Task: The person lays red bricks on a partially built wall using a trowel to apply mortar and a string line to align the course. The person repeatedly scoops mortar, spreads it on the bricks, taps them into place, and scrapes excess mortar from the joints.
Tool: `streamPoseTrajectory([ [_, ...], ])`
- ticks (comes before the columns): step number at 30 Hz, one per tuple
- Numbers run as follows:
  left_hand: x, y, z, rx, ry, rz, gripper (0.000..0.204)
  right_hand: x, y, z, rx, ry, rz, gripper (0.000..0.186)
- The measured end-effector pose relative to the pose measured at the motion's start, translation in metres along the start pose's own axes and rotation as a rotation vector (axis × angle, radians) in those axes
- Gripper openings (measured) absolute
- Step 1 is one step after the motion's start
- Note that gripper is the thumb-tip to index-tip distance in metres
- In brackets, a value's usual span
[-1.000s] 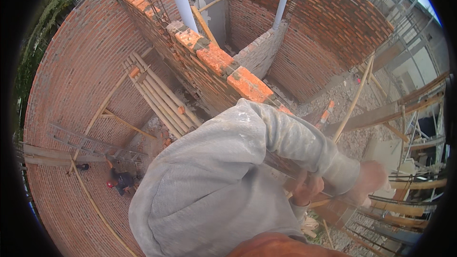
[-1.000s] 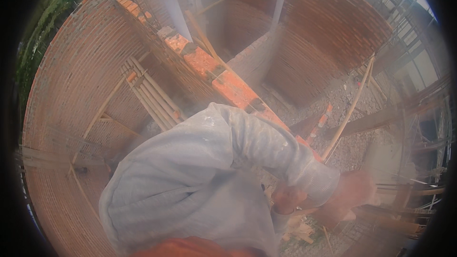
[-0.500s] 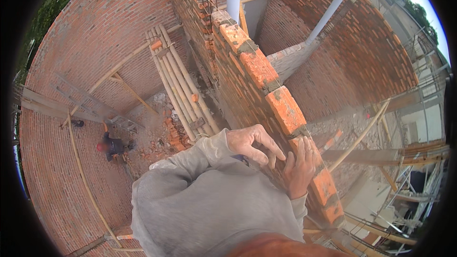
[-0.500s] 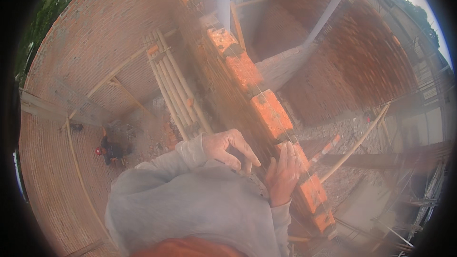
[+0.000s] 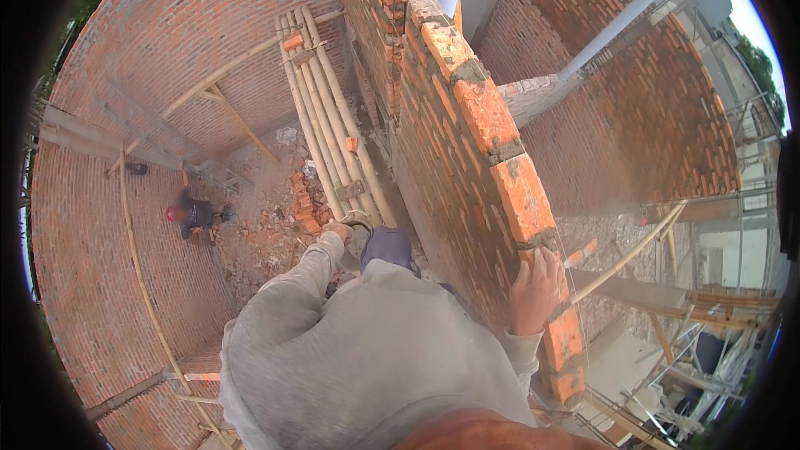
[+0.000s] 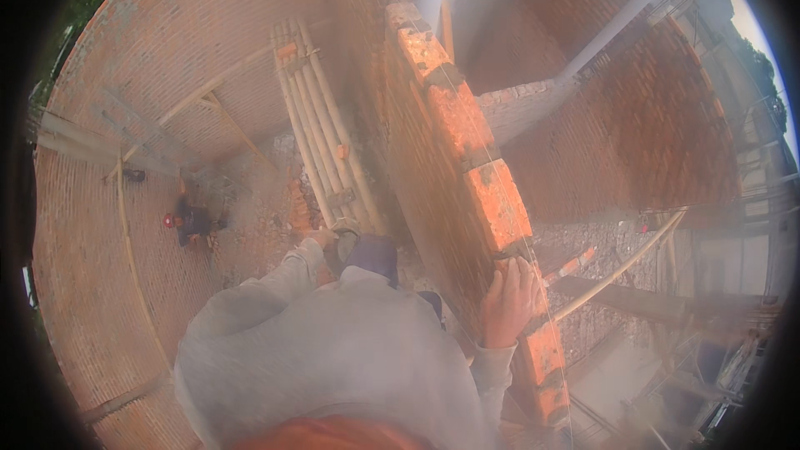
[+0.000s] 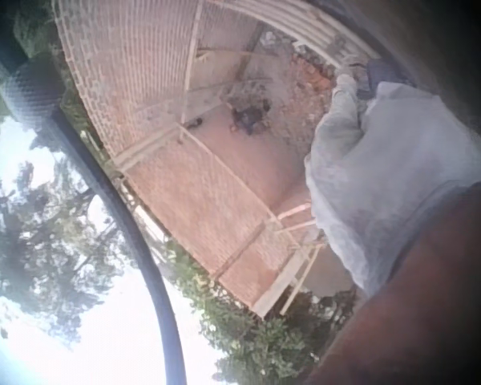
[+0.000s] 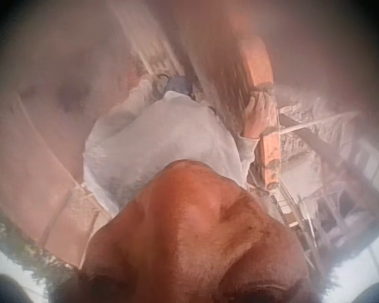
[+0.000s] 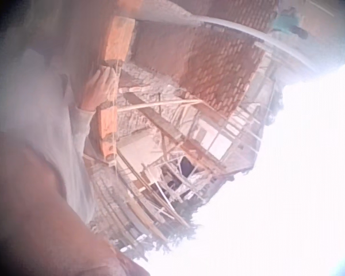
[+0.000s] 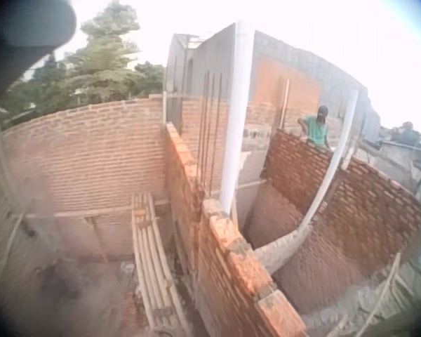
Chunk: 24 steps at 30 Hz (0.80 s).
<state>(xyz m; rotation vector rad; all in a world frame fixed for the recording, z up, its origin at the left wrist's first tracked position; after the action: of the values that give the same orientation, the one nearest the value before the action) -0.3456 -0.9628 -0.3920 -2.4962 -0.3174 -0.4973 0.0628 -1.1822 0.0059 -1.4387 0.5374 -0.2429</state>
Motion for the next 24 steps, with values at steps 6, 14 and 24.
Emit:
streamPoseTrajectory([
  [6, -0.062, 0.063, -0.040, -0.034, -0.141, -0.350, 0.009, 0.010, 0.014, -0.003, 0.044, -0.026, -0.050, 0.034],
  [14, -0.150, 0.164, -0.095, -0.106, -0.117, -0.067, 0.022, 0.017, 0.023, -0.005, 0.100, -0.035, -0.061, 0.026],
  [24, -0.190, 0.237, -0.118, -0.258, -0.415, 0.206, 0.037, 0.021, 0.023, -0.001, 0.158, -0.124, -0.156, 0.019],
])
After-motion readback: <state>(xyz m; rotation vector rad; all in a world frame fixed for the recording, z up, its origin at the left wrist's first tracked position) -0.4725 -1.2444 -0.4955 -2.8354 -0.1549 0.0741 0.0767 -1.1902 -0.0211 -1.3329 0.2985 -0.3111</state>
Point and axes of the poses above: each hand's wrist, its own z-axis towards the middle knuckle, its own y-axis out of the palm, x = y × z, the point moved 1 cm from there along z, towards the middle knuckle, and after that the axes turned 14 degrees about -x, right-handed, at the moved point
